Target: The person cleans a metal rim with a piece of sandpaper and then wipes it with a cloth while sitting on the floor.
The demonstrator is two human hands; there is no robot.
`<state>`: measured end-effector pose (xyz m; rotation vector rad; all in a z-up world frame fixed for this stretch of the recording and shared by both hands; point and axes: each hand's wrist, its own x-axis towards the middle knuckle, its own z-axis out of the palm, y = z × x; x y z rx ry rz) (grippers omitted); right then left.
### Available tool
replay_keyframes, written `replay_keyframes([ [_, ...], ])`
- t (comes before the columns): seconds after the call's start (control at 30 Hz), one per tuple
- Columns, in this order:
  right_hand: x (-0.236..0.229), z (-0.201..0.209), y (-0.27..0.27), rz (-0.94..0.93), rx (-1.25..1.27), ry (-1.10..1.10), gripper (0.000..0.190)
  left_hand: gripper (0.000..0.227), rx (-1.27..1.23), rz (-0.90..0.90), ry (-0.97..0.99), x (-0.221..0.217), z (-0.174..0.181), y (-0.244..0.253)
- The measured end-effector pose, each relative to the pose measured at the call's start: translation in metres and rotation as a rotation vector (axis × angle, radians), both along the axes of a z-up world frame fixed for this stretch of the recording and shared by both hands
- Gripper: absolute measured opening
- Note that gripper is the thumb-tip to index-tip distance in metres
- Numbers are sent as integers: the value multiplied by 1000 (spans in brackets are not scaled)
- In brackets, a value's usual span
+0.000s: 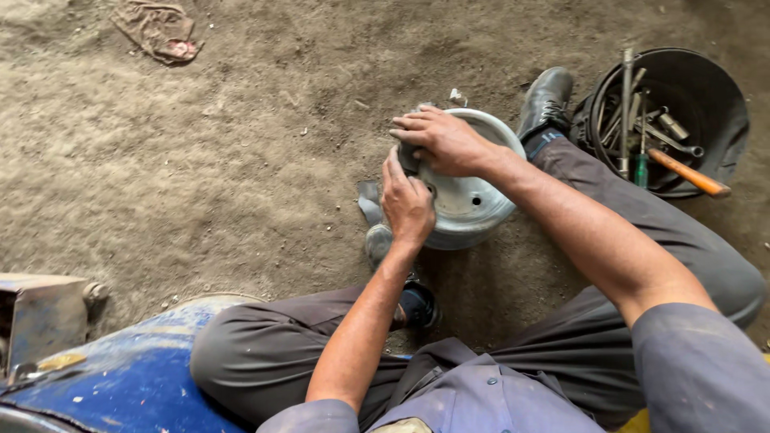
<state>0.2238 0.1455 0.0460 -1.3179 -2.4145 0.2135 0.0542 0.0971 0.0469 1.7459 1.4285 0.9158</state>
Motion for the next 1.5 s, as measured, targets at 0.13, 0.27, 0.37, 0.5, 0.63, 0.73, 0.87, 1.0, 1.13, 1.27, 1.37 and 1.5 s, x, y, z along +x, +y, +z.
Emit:
replay_keyframes([
  [0.13,-8,-1,5,19,-61,135,59,60,-8,-13,5,-6,-1,1],
  [0.27,6,14,-5,-283,-213,176,43,61,-91,-49,-17,-1,-4,2],
  [0.37,13,31,-12,-647,-336,210,37,63,-65,-38,-22,-5,-4,4],
  [0.5,38,33,-50,-904,-402,21,28,63,9,-26,-35,-6,-8,1],
  [0.63,47,20,-68,-995,-364,54,33,63,-10,-15,-69,-6,-12,0],
  [0.73,33,15,-49,-888,-216,104,34,63,-29,-2,-67,-6,-10,-1],
  [0.87,10,15,-13,-738,-135,242,41,63,3,0,-43,-4,-5,4],
  [1.0,8,6,-9,-665,-11,279,43,63,17,-2,-71,-4,-7,1],
  [1.13,31,11,-26,-934,-333,123,39,64,-5,-25,-77,-8,-8,2],
  [1.27,45,24,-84,-1070,-322,190,31,63,-41,-13,-94,-4,-7,2],
  [1.37,34,19,-121,-1139,-191,236,34,63,-51,4,-115,-5,-10,0],
  [1.5,37,11,-105,-1103,-224,97,27,64,-12,7,-102,-4,-13,0],
])
